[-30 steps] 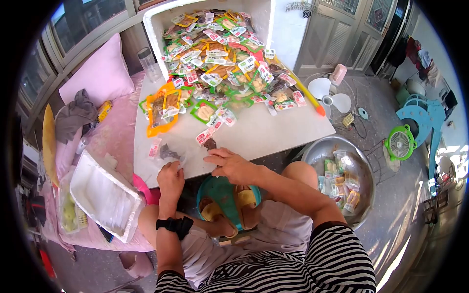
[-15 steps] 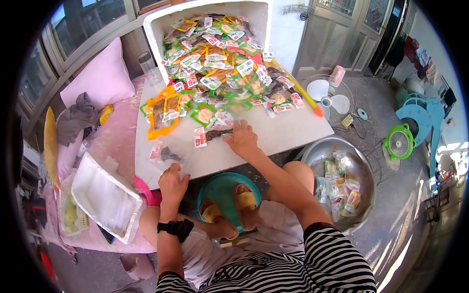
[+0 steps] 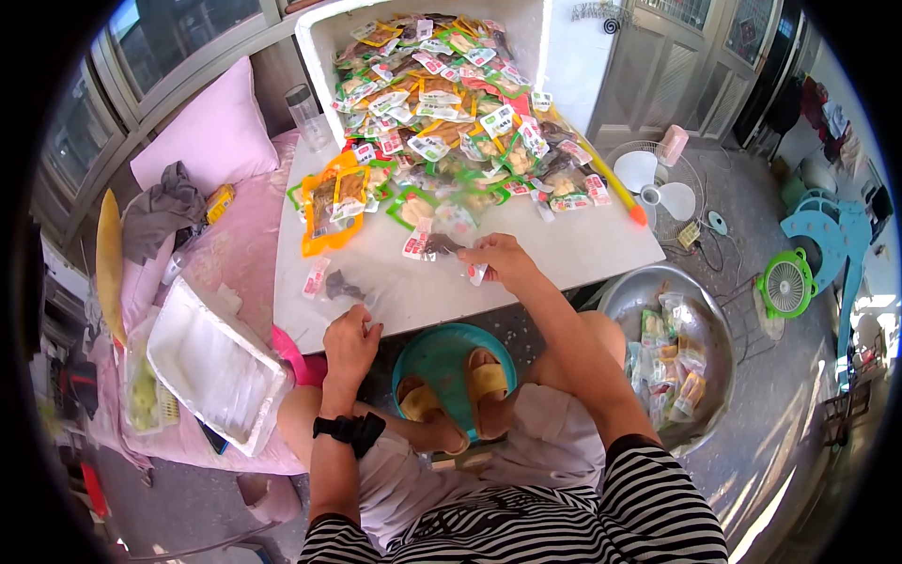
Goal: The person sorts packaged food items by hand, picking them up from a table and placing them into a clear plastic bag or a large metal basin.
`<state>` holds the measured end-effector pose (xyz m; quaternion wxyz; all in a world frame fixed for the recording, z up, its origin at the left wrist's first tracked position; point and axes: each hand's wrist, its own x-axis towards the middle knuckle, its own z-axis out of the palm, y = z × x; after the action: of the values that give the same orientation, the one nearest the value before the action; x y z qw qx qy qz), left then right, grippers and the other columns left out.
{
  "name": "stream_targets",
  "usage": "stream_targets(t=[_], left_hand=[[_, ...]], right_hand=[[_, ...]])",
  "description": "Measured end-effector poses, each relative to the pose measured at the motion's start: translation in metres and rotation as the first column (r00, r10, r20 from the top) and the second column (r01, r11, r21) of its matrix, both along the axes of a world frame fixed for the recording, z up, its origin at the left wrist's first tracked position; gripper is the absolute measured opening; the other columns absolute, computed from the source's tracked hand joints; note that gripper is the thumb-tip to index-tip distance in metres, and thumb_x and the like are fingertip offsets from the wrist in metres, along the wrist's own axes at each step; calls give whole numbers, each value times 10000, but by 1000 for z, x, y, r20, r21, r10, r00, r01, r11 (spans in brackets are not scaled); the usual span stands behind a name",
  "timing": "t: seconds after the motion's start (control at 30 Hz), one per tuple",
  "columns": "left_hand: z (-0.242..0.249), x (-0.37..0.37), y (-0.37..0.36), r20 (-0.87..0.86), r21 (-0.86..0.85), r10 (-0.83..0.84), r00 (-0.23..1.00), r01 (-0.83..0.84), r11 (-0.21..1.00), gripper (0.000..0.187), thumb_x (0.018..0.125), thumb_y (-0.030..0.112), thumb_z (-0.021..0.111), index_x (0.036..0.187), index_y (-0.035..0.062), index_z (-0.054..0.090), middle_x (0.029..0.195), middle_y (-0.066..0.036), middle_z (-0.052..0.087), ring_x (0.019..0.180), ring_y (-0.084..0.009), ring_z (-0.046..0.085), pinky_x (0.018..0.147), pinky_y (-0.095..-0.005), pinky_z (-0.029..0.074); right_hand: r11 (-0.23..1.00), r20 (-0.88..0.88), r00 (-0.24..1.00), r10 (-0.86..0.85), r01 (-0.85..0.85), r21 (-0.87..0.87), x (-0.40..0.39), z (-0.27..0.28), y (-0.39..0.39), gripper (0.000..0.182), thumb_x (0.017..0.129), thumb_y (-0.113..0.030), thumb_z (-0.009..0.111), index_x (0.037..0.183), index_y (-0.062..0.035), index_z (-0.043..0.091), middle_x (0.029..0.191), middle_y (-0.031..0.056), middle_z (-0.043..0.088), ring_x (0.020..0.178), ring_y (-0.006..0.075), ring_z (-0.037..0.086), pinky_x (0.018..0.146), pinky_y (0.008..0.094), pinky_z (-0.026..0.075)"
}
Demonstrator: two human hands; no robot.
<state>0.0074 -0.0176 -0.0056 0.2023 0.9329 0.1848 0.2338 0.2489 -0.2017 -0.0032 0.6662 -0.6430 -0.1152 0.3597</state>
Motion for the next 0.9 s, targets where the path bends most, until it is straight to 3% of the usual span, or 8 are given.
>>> stream_targets(t=[0.03,0.13,0.23,0.33,0.43,0.57,0.77,0.9], left_hand=[[-1,0,0,10,9,-6,1000,6,1000,225,686,63,704,843,31,546,745,-160,611,722,-366,597,612,-464,468],[2,1,0,80,24,-18,997,17,1000,164,697,43,678,809,24,560,742,-156,610,708,-365,595,604,-457,469],[2,2,1,144,0,1,990,-1,1000,92,716,27,643,774,21,571,725,-155,600,684,-367,588,587,-451,462],[3,4,1,229,-16,17,973,-13,1000,45,734,21,617,750,20,574,700,-158,583,661,-369,578,572,-452,451],[3,6,0,274,-15,4,962,0,1000,30,741,15,604,753,21,578,682,-161,569,651,-372,569,568,-454,444],[4,5,0,287,21,11,958,-17,1000,32,742,16,603,740,20,572,686,-151,569,663,-358,569,563,-448,448],[17,3,-8,244,216,12,970,-67,974,51,743,24,616,746,30,566,689,-126,552,673,-331,563,551,-432,459],[15,6,-11,264,237,9,964,-73,969,48,748,23,616,764,21,571,689,-133,550,670,-336,561,550,-434,462]], right_hand=[[999,-61,998,6,-3,41,-4,3,-2,282,708,-145,761,867,4,582,760,85,637,628,150,616,535,277,490],[1000,235,972,-16,14,9,-9,-3,-2,227,740,-143,744,853,-26,585,768,66,639,599,131,606,515,255,477],[998,371,926,67,-67,-13,-13,21,-12,198,767,-144,728,875,-49,592,777,49,643,631,119,612,529,240,475],[919,179,932,316,-348,187,-16,42,-27,178,792,-145,712,893,-50,600,786,38,646,668,106,612,551,224,468],[840,51,845,532,-534,97,-29,51,-33,182,785,-156,712,887,-56,598,751,-3,609,638,72,567,536,212,413],[836,43,835,549,-548,-18,-36,39,-23,180,793,-145,709,906,-54,602,761,2,609,661,74,574,552,213,431],[924,-38,926,374,-369,98,-43,18,-4,178,805,-126,701,922,-39,600,785,38,629,653,107,595,583,266,491],[915,12,928,373,-369,164,-63,-1,21,166,825,-115,680,948,-40,598,798,40,624,705,102,598,592,255,491]])
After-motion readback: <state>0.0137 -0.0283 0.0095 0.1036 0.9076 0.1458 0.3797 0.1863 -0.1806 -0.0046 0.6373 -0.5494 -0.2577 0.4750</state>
